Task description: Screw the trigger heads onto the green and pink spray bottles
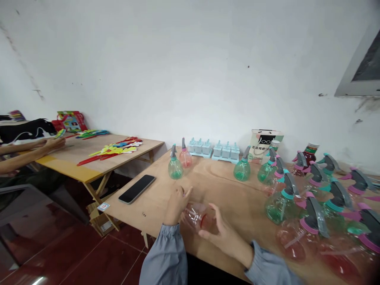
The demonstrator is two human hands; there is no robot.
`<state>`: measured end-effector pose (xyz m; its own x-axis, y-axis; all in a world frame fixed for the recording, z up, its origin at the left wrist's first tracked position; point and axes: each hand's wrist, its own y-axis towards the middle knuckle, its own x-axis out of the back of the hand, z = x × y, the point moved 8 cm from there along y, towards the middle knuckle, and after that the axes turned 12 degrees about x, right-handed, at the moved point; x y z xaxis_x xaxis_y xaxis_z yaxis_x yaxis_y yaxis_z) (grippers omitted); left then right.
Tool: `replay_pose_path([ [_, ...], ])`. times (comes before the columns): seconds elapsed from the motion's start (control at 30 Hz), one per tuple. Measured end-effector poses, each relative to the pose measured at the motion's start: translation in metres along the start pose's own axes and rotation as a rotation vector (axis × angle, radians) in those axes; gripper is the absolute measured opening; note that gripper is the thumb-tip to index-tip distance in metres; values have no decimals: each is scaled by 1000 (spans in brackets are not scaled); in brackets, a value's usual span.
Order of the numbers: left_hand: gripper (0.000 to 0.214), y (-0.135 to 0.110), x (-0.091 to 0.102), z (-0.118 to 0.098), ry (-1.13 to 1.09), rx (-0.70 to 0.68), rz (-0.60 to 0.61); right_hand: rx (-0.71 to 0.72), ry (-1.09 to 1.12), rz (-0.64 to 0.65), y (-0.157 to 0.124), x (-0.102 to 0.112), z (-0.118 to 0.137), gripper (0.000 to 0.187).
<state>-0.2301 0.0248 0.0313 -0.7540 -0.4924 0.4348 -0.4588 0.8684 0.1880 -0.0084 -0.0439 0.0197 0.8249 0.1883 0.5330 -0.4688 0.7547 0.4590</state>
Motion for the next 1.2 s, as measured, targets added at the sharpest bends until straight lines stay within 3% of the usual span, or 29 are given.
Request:
replay_pose_path([
  [0.07, 34, -6, -11, -4, -10, 26, 43, -23, 39, 26, 22, -11, -3, 90],
  [0.13, 34, -10, -16, -7, -99, 59, 44, -3, 32, 23, 34, -13, -7, 85],
  [0.27, 53, -11, 2, -1, -462, 161, -236, 150, 51, -168, 33, 3, -18, 71],
  [0.3, 59, -10, 1, 0, -571, 199, -226, 199, 81, -243, 30, 8, -22, 72],
  [0.37, 63, -3, -20, -14, -795, 232, 38, 293, 148, -380, 25, 15, -28, 78],
  [0.47, 64, -5, -53, -71, -993, 106, 592, 357, 244, -483, 23, 15, -38, 88],
  [0.53, 61, -9, -62, -103, -1016, 8, 770, 332, 301, -481, 25, 11, -45, 88],
  [0.6, 55, -9, -69, -123, -995, -37, 839, 285, 341, -469, 27, 10, -51, 88],
  [0.67, 50, -5, -78, -128, -963, -22, 817, 246, 349, -456, 27, 12, -55, 89],
  [0.8, 37, 10, -86, -108, -941, 94, 549, 194, 371, -455, 27, 20, -61, 85],
  [0.87, 35, 11, -85, -102, -960, 102, 482, 188, 387, -451, 28, 22, -64, 84],
  [1.1, 33, 9, -74, -98, -994, 84, 452, 216, 429, -373, 34, 17, -65, 83],
  [1.2, 33, 9, -77, -93, -964, 101, 470, 216, 344, -351, 33, 20, -63, 80],
])
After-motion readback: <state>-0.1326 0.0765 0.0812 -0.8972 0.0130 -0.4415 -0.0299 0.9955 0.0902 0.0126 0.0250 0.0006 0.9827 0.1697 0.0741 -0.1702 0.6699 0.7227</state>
